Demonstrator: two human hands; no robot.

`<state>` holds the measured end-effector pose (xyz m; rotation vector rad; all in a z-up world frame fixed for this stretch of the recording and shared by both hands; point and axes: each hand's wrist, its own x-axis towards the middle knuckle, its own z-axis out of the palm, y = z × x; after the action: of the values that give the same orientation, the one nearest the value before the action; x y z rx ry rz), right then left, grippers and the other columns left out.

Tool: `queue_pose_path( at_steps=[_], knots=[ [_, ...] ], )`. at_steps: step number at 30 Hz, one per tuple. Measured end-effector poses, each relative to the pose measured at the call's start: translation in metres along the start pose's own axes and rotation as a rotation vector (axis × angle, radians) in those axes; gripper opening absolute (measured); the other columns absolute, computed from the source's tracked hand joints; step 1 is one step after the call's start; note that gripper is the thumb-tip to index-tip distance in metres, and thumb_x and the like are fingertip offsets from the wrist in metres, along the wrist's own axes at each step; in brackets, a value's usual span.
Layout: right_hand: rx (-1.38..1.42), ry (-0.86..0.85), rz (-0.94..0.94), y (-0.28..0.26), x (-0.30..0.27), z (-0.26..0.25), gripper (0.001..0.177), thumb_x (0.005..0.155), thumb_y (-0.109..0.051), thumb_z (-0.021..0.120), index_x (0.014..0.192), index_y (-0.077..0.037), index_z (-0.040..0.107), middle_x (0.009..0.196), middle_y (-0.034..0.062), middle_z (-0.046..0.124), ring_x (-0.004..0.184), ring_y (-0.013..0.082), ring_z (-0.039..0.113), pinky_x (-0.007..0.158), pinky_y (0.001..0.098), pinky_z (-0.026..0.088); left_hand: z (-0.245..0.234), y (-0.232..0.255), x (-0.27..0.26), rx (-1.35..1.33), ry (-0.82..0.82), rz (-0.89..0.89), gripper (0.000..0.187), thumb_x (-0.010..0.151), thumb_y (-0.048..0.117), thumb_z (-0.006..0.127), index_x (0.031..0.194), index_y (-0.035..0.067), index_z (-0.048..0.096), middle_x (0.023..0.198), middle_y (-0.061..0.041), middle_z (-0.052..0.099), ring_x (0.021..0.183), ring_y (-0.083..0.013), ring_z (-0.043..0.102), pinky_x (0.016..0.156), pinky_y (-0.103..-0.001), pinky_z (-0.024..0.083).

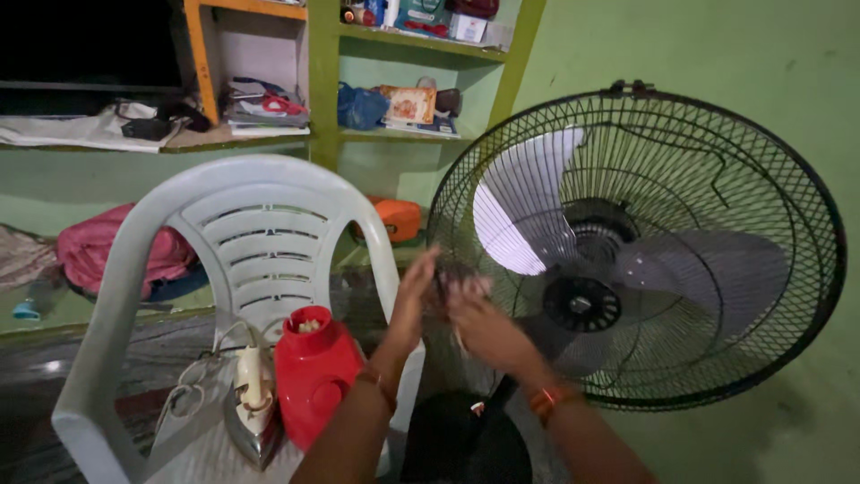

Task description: The person wipes the front and back grilles of a standing fan with a cloth, then wipes a red plastic container on a white chair. The person uses a cloth to clean the fan and the container.

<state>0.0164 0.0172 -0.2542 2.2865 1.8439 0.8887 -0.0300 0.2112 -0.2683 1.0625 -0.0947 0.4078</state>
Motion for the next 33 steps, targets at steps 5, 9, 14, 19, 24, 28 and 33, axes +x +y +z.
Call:
queue_pose_path(
  at_steps=[5,9,14,19,24,28,33],
  knots=[
    [0.180,-0.115,0.036,-0.049,-0.117,0.011,0.045,0.097,-0.018,0.055,0.133,0.008,0.057,0.142,0.0257,0.053,0.128,0.0382,0.050,0.107,0.0485,0.038,-0.095,-0.118,-0.056,0.289,-0.004,0.010,0.052,0.099,0.037,0.061,0.140,0.006,0.060,0.137,-0.008,0.064,0.131,-0.0212,0.056,0.111,-0.035,0.040],
    [0.329,-0.114,0.243,-0.072,-0.158,0.003,0.045,0.097,-0.020,0.056,0.134,0.006,0.057,0.137,0.0216,0.057,0.116,0.0343,0.057,0.097,0.0445,0.044,-0.150,-0.149,-0.104,0.379,0.213,0.052,0.045,0.096,0.031,0.064,0.133,0.006,0.063,0.130,-0.013,0.066,0.122,-0.0266,0.062,0.104,-0.037,0.047],
    [0.657,0.101,0.615,-0.094,-0.120,0.026,0.045,0.097,-0.023,0.056,0.134,0.003,0.056,0.130,0.0165,0.063,0.103,0.0294,0.065,0.085,0.0395,0.052,-0.189,-0.130,-0.139,1.055,0.354,0.045,0.032,0.096,0.031,0.063,0.118,0.010,0.070,0.118,-0.017,0.073,0.113,-0.0334,0.069,0.099,-0.041,0.054],
    [0.955,0.321,0.824,-0.114,-0.035,0.061,0.044,0.098,-0.023,0.060,0.134,0.002,0.056,0.117,0.0157,0.066,0.099,0.0259,0.068,0.078,0.0374,0.054,-0.206,-0.111,-0.163,1.358,0.438,0.441,0.055,0.074,0.013,0.060,0.129,0.007,0.061,0.125,-0.024,0.066,0.111,-0.0443,0.064,0.095,-0.049,0.052],
    [1.100,0.277,0.901,-0.133,0.038,0.091,0.042,0.098,-0.026,0.062,0.132,-0.001,0.059,0.115,0.0178,0.066,0.099,0.0307,0.067,0.081,0.0413,0.053,-0.233,-0.115,-0.157,1.386,0.203,-0.079,0.066,0.084,0.027,0.070,0.145,0.015,0.048,0.129,-0.020,0.064,0.100,-0.0419,0.070,0.082,-0.052,0.056],
    [1.118,0.273,0.896,-0.130,0.102,0.110,0.041,0.098,-0.028,0.064,0.131,-0.004,0.061,0.113,0.0195,0.066,0.099,0.0345,0.066,0.084,0.0443,0.053,-0.232,-0.122,-0.160,1.680,0.273,-0.008,0.069,0.084,0.018,0.064,0.150,0.017,0.042,0.148,-0.018,0.056,0.091,-0.0392,0.073,0.071,-0.052,0.058],
    [0.700,0.206,0.488,-0.139,0.158,0.140,0.040,0.096,-0.032,0.070,0.126,-0.006,0.066,0.120,0.0194,0.066,0.108,0.0376,0.063,0.092,0.0471,0.052,-0.225,-0.121,-0.175,1.546,0.284,-0.148,0.083,0.077,0.014,0.064,0.154,0.012,0.034,0.154,-0.014,0.050,0.093,-0.0394,0.071,0.073,-0.051,0.058]
  ],
)
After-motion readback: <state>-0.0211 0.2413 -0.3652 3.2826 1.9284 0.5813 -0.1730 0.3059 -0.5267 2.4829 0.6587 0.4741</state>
